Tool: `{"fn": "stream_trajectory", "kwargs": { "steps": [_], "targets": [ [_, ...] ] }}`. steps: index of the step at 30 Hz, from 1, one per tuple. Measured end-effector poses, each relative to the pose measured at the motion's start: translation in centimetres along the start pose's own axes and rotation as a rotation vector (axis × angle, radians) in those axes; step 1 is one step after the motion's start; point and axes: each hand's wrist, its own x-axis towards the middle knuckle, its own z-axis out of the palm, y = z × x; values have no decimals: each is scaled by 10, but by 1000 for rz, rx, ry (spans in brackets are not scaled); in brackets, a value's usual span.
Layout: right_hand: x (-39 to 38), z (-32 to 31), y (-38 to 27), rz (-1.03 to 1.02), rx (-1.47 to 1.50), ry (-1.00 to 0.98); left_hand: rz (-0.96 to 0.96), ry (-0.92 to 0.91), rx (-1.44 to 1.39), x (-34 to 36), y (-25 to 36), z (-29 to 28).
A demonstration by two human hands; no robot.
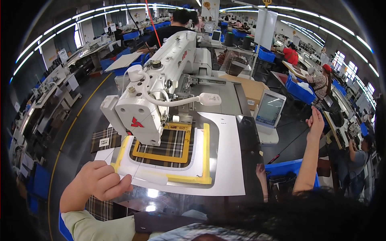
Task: Attaching brand labels to plaid leather components using a programmable sewing machine.
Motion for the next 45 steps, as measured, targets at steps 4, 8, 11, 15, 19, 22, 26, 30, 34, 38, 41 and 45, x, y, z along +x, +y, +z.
{"fn": "stream_trajectory", "kwargs": {
  "steps": [4,8,11,15,19,22,26,30,34,38,41,45],
  "targets": [
    [-43,-9,-78,-120,134,-143,2,-19,-42,-6,-2,5],
    [-103,14,-140,-248,156,-372,22,-22,-73,-3,0,7],
    [-139,49,-162,-192,-89,-578,48,0,-103,-5,1,8],
    [-176,93,-147,23,65,-667,88,58,-62,-14,-1,13],
    [-221,115,-80,318,398,-559,82,203,-91,-19,-8,28],
    [-260,129,1,574,524,-368,93,202,-120,-19,-9,30],
    [-275,120,56,603,12,-607,99,215,-147,-22,-11,33],
    [-270,106,0,-401,-1351,-777,38,254,-162,-31,-16,38],
    [-288,99,1,-573,-1096,-1069,52,249,-141,-29,-7,38],
    [-305,94,20,-415,-848,-1200,67,305,-70,-20,-3,37],
    [-302,93,32,-792,-879,-1171,49,357,-82,-15,-2,39],
    [-301,108,39,-499,-955,-1091,43,459,-112,-5,6,50]
  ]
}}
